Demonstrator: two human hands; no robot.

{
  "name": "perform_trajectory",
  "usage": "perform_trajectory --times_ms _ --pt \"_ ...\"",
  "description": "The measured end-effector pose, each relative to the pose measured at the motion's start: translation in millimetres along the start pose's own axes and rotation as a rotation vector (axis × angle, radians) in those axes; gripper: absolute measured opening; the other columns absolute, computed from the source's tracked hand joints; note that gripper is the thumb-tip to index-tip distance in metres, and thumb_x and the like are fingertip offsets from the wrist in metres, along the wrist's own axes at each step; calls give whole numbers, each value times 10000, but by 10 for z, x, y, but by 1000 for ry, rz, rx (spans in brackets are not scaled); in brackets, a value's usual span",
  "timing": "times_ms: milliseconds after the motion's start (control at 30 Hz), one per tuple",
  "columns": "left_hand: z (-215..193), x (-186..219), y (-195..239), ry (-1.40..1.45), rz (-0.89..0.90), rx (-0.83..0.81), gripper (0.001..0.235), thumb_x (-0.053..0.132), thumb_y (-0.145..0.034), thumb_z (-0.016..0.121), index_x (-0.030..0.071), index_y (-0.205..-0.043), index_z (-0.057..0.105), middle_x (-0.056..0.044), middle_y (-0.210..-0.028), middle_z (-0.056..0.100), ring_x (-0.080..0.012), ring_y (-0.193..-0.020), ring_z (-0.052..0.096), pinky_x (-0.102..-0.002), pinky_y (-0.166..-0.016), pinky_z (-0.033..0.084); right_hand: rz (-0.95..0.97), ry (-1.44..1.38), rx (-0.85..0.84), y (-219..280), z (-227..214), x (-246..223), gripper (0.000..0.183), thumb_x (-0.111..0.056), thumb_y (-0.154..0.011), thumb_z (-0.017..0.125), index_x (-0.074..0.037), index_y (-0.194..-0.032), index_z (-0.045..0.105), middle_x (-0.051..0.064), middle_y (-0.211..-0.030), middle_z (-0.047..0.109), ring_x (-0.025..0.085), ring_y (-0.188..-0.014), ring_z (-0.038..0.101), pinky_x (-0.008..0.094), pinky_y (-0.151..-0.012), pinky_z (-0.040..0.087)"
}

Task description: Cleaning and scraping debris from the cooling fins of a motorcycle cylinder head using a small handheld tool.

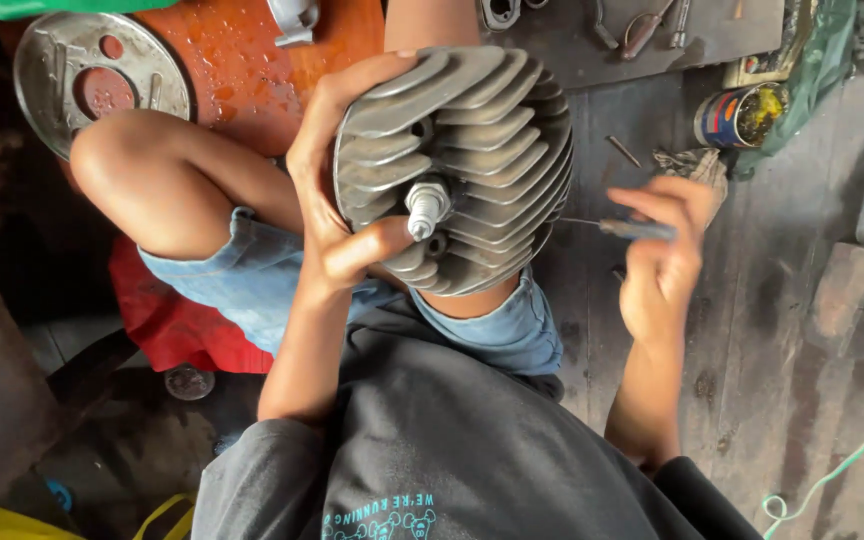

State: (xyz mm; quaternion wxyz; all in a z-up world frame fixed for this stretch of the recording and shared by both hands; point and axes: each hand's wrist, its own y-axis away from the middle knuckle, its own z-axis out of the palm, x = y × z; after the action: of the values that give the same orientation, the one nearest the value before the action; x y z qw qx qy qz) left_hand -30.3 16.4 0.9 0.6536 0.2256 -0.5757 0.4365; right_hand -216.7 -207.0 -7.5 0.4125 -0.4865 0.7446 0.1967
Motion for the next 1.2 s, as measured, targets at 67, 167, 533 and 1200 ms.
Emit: perform_trajectory --times_ms 67,167,533,1200 --pt "26 37 -88 -10 -13 -18 818 313 -675 682 29 -1423 513 -121 -1385 629 -259 -1291 625 -364 -1207 471 -37 -176 157 -1 -19 -54 227 -112 -1034 417 -2 -1188 542 148 -1257 444 211 -980 435 323 -846 428" --pt "31 134 -216 -27 -36 -59 784 286 -671 660 12 -1392 516 -132 -1328 652 -263 -1236 643 -360 -1163 494 -126 -423 363 -40 -79 -129 314 -406 -1092 424 -95 -1126 391 75 -1165 413 120 -736 400 240 -631 425" --pt "20 387 -495 -170 -92 -335 617 58 -845 668 22 -1411 424 -155 -1367 595 -288 -1265 610 -396 -1180 490 -239 -375 451 6 -34 -261 356 -307 -1101 517 -284 -1413 346 140 -897 447 197 -576 386 344 -550 391" --pt "-40 291 -552 -146 -158 -351 720 238 -796 689 -11 -1431 459 -151 -1412 587 -296 -1321 611 -410 -1224 483 -275 -99 349 -346 214 -296 343 -18 -1102 362 -243 -1322 227 131 -700 341 260 -592 388 400 -527 423"
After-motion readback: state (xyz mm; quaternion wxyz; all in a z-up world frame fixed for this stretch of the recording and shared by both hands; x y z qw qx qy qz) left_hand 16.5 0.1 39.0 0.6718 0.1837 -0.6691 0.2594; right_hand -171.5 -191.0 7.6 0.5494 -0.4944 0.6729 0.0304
